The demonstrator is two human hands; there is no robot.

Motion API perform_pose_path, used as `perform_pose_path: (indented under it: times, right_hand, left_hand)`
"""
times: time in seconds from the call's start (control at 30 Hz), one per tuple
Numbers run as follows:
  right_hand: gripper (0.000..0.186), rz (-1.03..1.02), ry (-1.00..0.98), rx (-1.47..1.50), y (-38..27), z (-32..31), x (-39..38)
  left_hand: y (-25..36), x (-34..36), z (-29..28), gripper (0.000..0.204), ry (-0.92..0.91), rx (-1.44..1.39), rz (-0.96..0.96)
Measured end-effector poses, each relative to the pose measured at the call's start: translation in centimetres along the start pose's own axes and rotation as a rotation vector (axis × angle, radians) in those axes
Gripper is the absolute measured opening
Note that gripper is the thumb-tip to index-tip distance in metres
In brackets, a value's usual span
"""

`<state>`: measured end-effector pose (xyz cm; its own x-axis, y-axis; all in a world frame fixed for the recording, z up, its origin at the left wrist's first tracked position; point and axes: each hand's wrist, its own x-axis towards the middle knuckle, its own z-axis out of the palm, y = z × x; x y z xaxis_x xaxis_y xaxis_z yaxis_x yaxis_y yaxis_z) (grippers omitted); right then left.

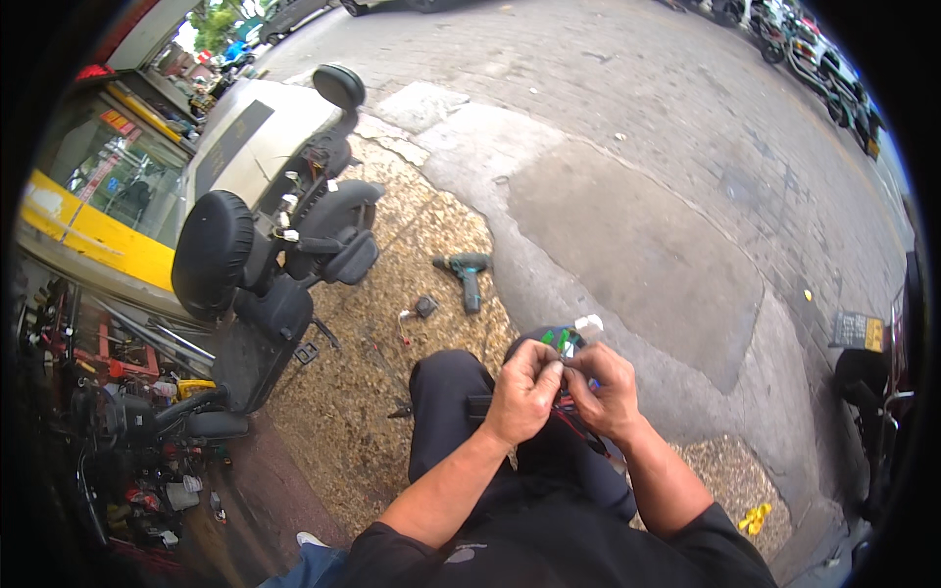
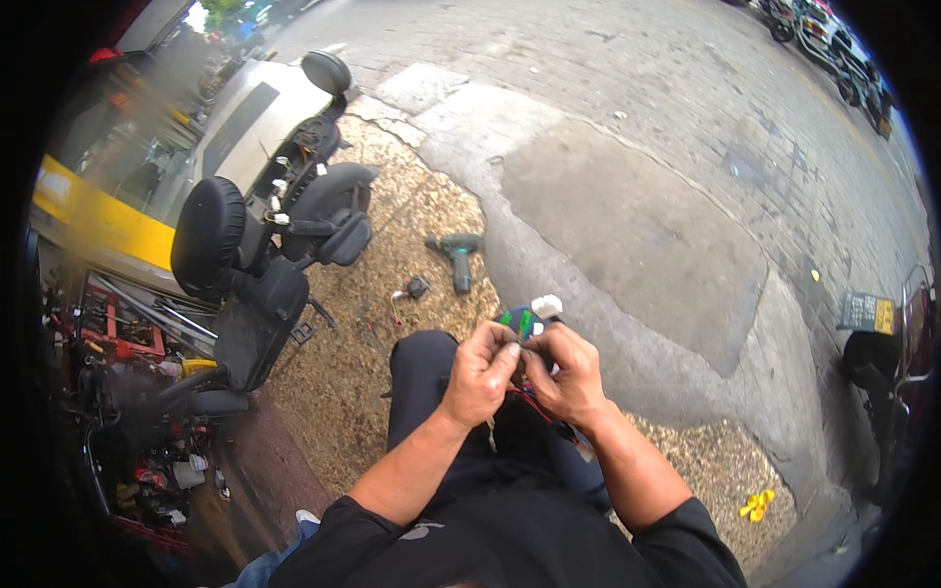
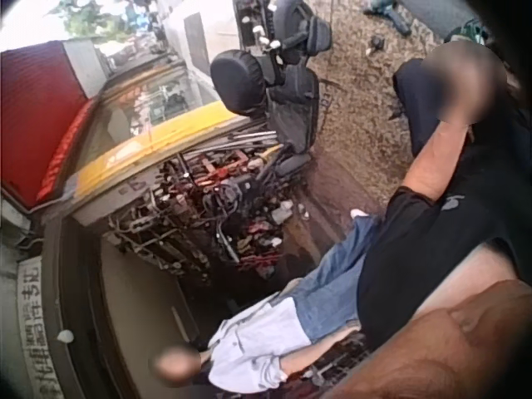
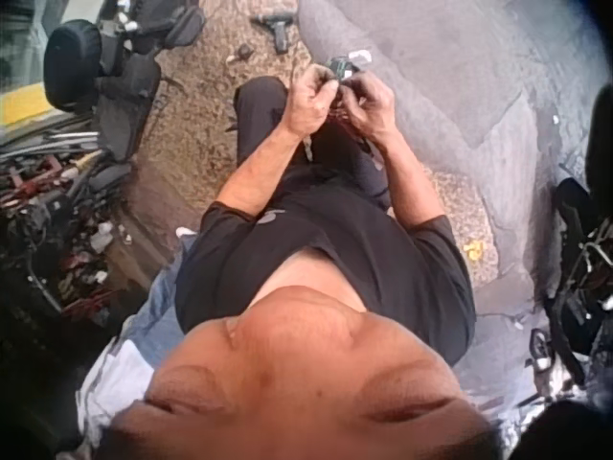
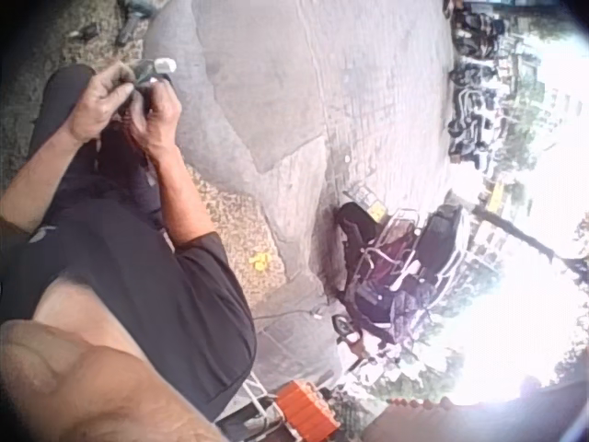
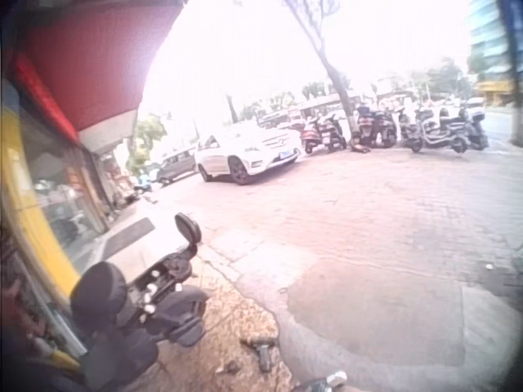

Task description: The person sits on the ground and works on a bundle of multicolored wires, stripping insulation and twisting connections. They use pliers to cut and strip wires, then twist the exposed ends together by hand.

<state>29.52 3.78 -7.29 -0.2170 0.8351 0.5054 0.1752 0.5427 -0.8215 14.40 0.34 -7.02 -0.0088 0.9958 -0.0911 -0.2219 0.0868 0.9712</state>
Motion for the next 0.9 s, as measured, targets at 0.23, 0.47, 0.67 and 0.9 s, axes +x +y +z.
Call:
perform_pose_path:
  times: [0.23,0.47,0.67,0.9]
  right_hand:
    - [0.009,0.117,-0.011,-0.025,-0.1,0.1,-0.6]
    - [0.007,0.26,-0.037,0.059,-0.5,0.1,-0.8]
    - [0.01,0.483,-0.114,0.334,0.0,-0.2,-1.0]
    - [0.008,0.955,-0.177,0.961,-0.6,-0.9,-0.6]
  left_hand:
    - [-0.1,0.2,0.1,0.003,-0.001,0.008,-0.006]
    - [0.0,-0.3,0.1,0.004,0.003,0.172,0.048]
    - [-0.1,-0.7,0.2,0.005,0.04,0.297,0.144]
    - [1.0,-0.7,0.5,0.009,0.027,0.488,0.369]
